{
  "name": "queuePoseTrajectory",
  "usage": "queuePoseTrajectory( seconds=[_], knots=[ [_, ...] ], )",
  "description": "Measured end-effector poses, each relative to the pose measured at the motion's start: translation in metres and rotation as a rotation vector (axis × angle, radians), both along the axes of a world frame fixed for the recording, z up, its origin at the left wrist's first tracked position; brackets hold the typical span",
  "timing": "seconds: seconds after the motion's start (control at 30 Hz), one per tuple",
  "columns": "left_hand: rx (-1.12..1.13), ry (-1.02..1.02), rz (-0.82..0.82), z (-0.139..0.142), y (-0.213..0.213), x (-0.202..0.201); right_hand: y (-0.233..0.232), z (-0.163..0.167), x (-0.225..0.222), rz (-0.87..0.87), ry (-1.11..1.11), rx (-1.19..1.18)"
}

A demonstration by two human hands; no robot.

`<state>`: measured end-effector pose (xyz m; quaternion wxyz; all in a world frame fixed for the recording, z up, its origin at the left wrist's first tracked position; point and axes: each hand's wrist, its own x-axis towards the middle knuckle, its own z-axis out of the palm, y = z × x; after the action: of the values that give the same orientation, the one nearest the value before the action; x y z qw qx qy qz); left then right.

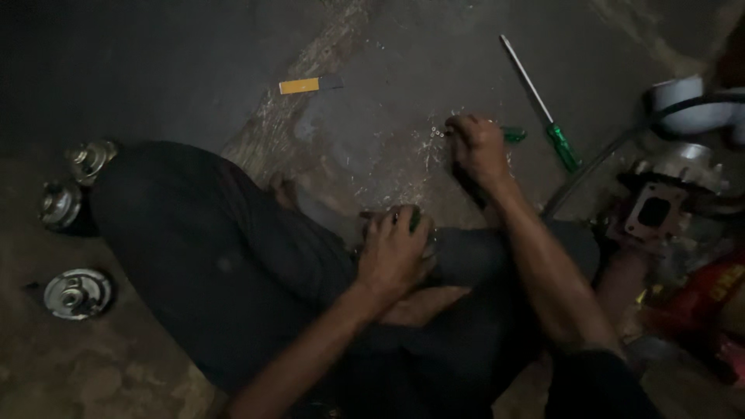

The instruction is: The person sits on the floor and assembles a circular metal component by inserting small metal pieces into slots and securing them with a screwdriver. The person uses a wrench and screwdriver to tighten the assembly.

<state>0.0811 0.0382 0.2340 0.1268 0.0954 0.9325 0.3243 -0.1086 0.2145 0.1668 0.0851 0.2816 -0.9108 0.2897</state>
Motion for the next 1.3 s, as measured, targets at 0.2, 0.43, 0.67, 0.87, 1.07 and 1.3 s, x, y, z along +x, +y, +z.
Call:
queuePoseTrajectory(
  seconds=[0.2, 0.43, 0.67, 0.87, 1.07, 1.3],
  knots=[
    [0.052, 0.120, 0.024, -0.014, -0.002, 0.010, 0.018, 0.043, 0.085, -0.137, -0.723, -0.183],
    [0.066, 0.156, 0.024, -0.015, -0.008, 0.017, 0.025, 0.073, 0.121, -0.033, -1.023, -0.040],
    [0.057, 0.236, 0.046, -0.023, -0.011, 0.020, 0.010, 0.074, 0.105, -0.111, -1.156, 0.091],
    [0.047, 0.214, 0.046, -0.026, -0.007, 0.014, 0.002, 0.075, 0.090, -0.087, -1.228, 0.270],
    [0.080, 0.145, 0.034, -0.002, -0.014, 0.010, -0.002, 0.083, 0.071, 0.232, -1.333, 0.005],
    [0.276, 0.095, 0.054, 0.017, -0.027, 0.011, -0.024, 0.087, 0.064, -0.050, -1.246, 0.571]
  ],
)
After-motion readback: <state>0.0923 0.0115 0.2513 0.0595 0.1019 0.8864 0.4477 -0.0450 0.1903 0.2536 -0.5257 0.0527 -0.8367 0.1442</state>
